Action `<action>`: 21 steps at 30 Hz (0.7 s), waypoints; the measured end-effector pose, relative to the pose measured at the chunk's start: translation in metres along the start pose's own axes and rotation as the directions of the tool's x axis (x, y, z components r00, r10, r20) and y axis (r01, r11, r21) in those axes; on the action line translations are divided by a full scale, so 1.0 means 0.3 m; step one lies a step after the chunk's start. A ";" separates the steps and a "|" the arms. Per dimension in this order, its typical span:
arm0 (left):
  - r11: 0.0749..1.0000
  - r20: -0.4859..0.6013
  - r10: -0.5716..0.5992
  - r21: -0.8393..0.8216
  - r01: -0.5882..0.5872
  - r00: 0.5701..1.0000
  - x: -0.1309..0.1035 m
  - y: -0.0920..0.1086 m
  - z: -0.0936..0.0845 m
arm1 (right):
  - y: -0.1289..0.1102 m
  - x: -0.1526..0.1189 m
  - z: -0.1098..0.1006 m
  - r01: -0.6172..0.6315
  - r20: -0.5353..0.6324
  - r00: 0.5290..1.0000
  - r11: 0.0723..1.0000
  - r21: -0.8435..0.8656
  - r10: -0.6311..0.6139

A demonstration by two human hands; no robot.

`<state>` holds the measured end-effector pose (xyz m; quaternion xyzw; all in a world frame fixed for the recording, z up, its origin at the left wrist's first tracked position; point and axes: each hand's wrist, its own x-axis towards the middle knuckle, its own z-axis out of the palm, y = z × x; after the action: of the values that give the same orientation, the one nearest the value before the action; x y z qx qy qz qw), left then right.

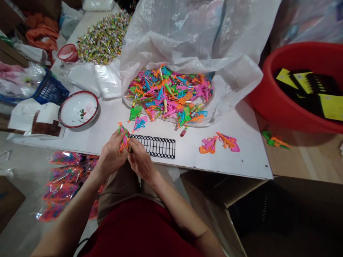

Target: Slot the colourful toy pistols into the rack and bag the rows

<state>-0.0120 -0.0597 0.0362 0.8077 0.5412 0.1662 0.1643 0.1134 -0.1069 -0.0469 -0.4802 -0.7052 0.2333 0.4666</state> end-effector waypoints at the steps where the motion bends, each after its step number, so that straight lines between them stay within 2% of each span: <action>1: 1.000 0.004 0.006 0.000 -0.006 1.000 0.001 -0.001 -0.003 | 0.004 0.000 0.005 0.040 0.013 0.999 0.999 0.011 -0.041; 5: 1.000 0.036 0.030 -0.009 -0.030 0.999 0.005 -0.006 -0.014 | 0.028 0.006 0.021 0.087 0.112 0.990 0.996 -0.026 -0.083; 8: 1.000 0.046 -0.011 0.002 0.011 0.999 0.008 -0.007 -0.019 | 0.042 0.013 0.032 0.084 0.173 0.983 0.993 -0.084 -0.068; 13: 0.992 0.055 -0.118 -0.040 0.120 0.992 0.010 -0.010 -0.025 | 0.053 0.011 0.061 0.103 0.176 0.981 0.987 -0.122 -0.081; 21: 0.981 0.064 -0.173 -0.082 0.177 0.983 -0.002 -0.020 -0.028 | 0.081 0.008 0.073 0.217 0.176 0.965 0.970 -0.107 -0.196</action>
<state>-0.0209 -0.0576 0.0410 0.7534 0.5976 0.1517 0.2284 0.1050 -0.0917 -0.0748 -0.4114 -0.8007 0.1774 0.3976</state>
